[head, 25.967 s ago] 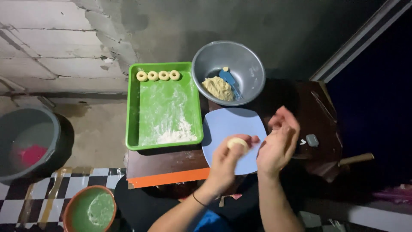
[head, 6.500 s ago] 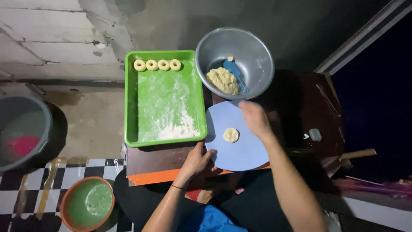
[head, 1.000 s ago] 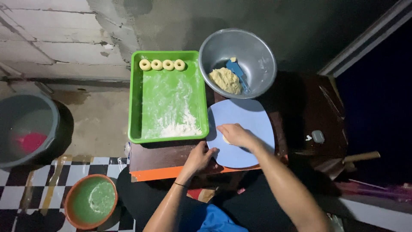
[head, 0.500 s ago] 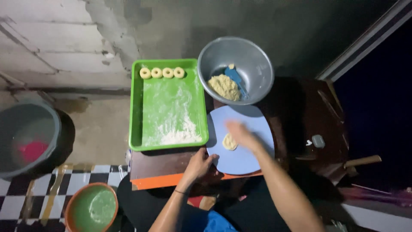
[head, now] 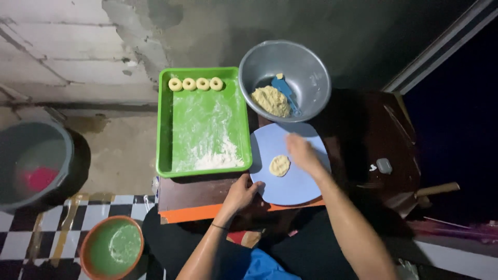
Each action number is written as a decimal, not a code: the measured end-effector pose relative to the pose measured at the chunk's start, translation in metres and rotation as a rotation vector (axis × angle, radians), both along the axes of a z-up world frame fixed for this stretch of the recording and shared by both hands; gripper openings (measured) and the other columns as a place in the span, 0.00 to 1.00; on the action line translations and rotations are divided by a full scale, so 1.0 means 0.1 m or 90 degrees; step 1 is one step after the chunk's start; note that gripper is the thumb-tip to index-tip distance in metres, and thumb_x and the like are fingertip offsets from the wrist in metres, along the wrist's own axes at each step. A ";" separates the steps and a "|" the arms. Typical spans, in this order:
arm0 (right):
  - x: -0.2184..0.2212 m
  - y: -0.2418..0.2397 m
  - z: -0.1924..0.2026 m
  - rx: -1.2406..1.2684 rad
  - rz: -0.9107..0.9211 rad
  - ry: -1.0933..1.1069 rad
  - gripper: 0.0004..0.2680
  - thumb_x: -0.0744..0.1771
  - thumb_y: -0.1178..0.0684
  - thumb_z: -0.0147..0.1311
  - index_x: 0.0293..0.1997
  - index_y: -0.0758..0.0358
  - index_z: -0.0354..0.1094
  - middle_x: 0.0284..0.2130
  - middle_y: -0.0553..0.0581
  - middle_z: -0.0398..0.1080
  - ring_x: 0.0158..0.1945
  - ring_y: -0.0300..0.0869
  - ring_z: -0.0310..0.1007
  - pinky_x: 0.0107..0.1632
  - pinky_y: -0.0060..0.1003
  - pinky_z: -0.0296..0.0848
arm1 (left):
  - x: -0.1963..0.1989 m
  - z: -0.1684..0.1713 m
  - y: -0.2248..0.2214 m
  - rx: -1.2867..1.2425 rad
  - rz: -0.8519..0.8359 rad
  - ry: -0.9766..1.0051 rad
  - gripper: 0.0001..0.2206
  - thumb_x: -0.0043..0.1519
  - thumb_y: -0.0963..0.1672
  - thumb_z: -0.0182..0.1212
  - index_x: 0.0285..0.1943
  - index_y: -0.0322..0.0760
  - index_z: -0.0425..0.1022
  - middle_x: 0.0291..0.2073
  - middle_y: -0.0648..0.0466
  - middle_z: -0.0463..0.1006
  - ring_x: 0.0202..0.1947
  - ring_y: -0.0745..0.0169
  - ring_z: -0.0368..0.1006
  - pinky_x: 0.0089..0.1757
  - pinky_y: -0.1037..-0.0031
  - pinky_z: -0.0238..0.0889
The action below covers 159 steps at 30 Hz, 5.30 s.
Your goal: Shaping small portions of dough into donut rings and placing them on a tray.
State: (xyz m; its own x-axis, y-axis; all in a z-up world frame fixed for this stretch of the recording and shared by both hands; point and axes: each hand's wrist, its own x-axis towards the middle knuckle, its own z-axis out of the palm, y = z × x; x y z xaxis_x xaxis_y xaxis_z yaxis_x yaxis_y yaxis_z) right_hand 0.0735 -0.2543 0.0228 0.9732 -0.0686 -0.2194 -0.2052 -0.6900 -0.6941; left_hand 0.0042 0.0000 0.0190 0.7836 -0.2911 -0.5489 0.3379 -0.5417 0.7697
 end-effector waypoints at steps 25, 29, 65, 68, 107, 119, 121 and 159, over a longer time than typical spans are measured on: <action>-1.12 0.67 0.33 -0.261 0.193 0.022 0.22 0.73 0.46 0.38 0.76 0.62 0.46 0.76 0.68 0.42 0.79 0.53 0.38 0.76 0.54 0.23 | -0.02 0.02 -0.03 0.000 -0.009 -0.022 0.31 0.67 0.55 0.54 0.66 0.21 0.64 0.56 0.23 0.72 0.60 0.24 0.69 0.54 0.41 0.66; -1.01 0.59 -0.02 -0.319 0.140 -0.250 0.26 0.71 0.43 0.49 0.76 0.68 0.50 0.73 0.71 0.51 0.76 0.60 0.48 0.75 0.53 0.44 | -0.06 -0.03 -0.03 0.000 0.003 -0.036 0.27 0.66 0.53 0.57 0.62 0.23 0.68 0.53 0.25 0.75 0.59 0.24 0.69 0.54 0.41 0.66; -1.28 0.82 0.23 -0.092 0.257 -0.168 0.20 0.70 0.53 0.39 0.71 0.76 0.53 0.72 0.75 0.50 0.77 0.60 0.45 0.73 0.59 0.42 | -0.02 -0.33 -0.07 -0.036 0.073 -0.101 0.25 0.59 0.49 0.60 0.62 0.28 0.69 0.44 0.36 0.80 0.42 0.42 0.79 0.44 0.63 0.73; -1.24 0.78 -0.04 -0.125 0.188 -0.259 0.19 0.69 0.57 0.48 0.68 0.73 0.59 0.67 0.69 0.62 0.70 0.56 0.61 0.70 0.52 0.57 | -0.10 -0.27 -0.02 -0.030 0.063 -0.114 0.26 0.60 0.51 0.59 0.61 0.27 0.69 0.48 0.35 0.80 0.47 0.39 0.79 0.47 0.60 0.72; -1.34 0.49 2.37 0.309 0.027 -0.489 0.09 0.64 0.69 0.59 0.47 0.73 0.75 0.38 0.63 0.74 0.39 0.42 0.75 0.46 0.39 0.78 | -0.10 2.35 -0.32 -0.524 -0.060 -0.318 0.11 0.65 0.41 0.62 0.52 0.25 0.74 0.35 0.42 0.77 0.32 0.57 0.77 0.35 0.67 0.78; -1.23 0.41 2.32 0.319 -0.040 -0.447 0.08 0.64 0.65 0.62 0.47 0.70 0.76 0.39 0.59 0.77 0.40 0.38 0.73 0.44 0.36 0.78 | 0.07 2.36 -0.39 -0.562 -0.042 -0.245 0.19 0.57 0.40 0.71 0.55 0.26 0.74 0.44 0.43 0.77 0.43 0.54 0.75 0.43 0.67 0.74; -1.20 0.40 2.17 0.355 -0.047 -0.436 0.07 0.64 0.65 0.63 0.46 0.69 0.77 0.38 0.58 0.77 0.41 0.35 0.72 0.45 0.34 0.77 | 0.09 2.32 -0.42 -0.521 -0.035 -0.276 0.11 0.61 0.40 0.68 0.50 0.26 0.78 0.28 0.47 0.78 0.30 0.62 0.75 0.35 0.73 0.73; -0.67 0.32 2.12 0.419 -0.068 -0.251 0.10 0.65 0.63 0.63 0.49 0.71 0.76 0.30 0.60 0.74 0.33 0.40 0.75 0.37 0.33 0.79 | 0.37 1.65 -0.50 -0.607 -0.049 -0.147 0.14 0.65 0.42 0.65 0.55 0.26 0.72 0.38 0.47 0.74 0.38 0.60 0.75 0.42 0.67 0.74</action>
